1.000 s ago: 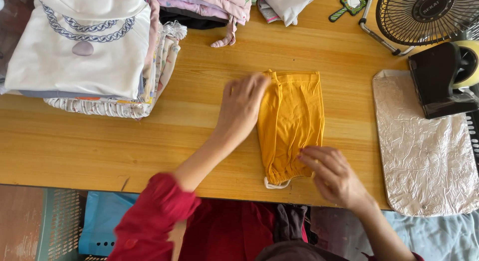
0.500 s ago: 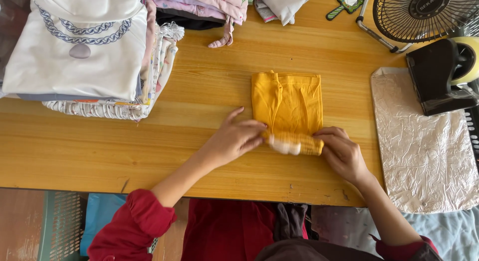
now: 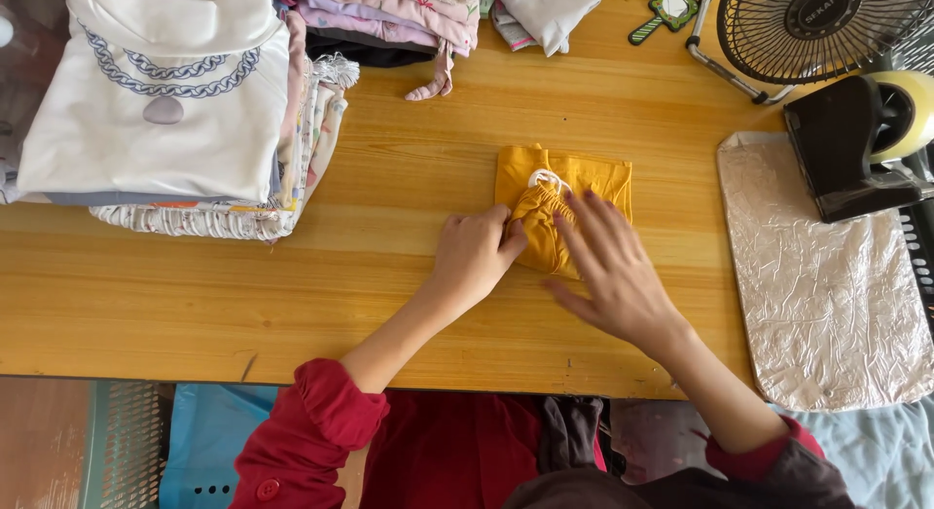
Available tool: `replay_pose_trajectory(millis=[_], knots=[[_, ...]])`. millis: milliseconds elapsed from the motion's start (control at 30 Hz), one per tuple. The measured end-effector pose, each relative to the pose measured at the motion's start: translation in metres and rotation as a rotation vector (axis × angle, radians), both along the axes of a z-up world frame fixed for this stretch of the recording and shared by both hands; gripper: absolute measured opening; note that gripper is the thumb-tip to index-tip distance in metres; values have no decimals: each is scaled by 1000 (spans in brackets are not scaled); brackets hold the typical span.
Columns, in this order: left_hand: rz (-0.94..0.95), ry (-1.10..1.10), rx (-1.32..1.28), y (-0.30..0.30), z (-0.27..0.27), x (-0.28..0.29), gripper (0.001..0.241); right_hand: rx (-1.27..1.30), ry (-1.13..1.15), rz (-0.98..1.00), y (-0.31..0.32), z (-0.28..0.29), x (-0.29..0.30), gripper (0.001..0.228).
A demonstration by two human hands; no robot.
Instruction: The person folds various pieces of children's clothing, including a grey tank top, a white t-shirt, yellow shorts, and patterned pants, on a wooden table. Each item is smoothed out, folded into a compact shape, and placed onto a growing stack to the left.
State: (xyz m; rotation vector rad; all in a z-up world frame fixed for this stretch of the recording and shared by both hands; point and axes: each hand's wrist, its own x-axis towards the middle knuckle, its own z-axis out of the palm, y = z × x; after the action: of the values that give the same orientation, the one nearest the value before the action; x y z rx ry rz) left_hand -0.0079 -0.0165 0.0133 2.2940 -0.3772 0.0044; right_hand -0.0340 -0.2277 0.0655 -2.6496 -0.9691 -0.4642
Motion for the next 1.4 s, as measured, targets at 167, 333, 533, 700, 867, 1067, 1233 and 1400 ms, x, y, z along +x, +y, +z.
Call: replay_pose_trajectory(millis=[167, 333, 533, 700, 867, 1067, 1233, 1400], knots=[[42, 206, -56, 17, 28, -8, 21, -67, 78, 132, 7, -35, 25, 67], [104, 286, -637, 47, 10, -38, 56, 403, 461, -22, -19, -58, 23, 49], [5, 500, -1010, 58, 10, -51, 101, 1656, 1445, -352, 13, -12, -4, 44], [-64, 215, -873, 106, 63, -31, 89, 1501, 1865, -248, 9, -28, -13, 46], [-300, 605, -306, 103, 104, -40, 57, 1317, 1989, -239, 6, -47, -12, 48], [-13, 309, -529, 150, 148, -49, 34, 1483, 1977, -1, 1, -43, -1, 62], [375, -221, -1141, 208, 164, -29, 35, 1399, 1973, 313, 12, -24, 1, 74], [573, -174, -1309, 249, 100, 0, 63, 1423, 1831, 181, 1, -34, 2, 69]])
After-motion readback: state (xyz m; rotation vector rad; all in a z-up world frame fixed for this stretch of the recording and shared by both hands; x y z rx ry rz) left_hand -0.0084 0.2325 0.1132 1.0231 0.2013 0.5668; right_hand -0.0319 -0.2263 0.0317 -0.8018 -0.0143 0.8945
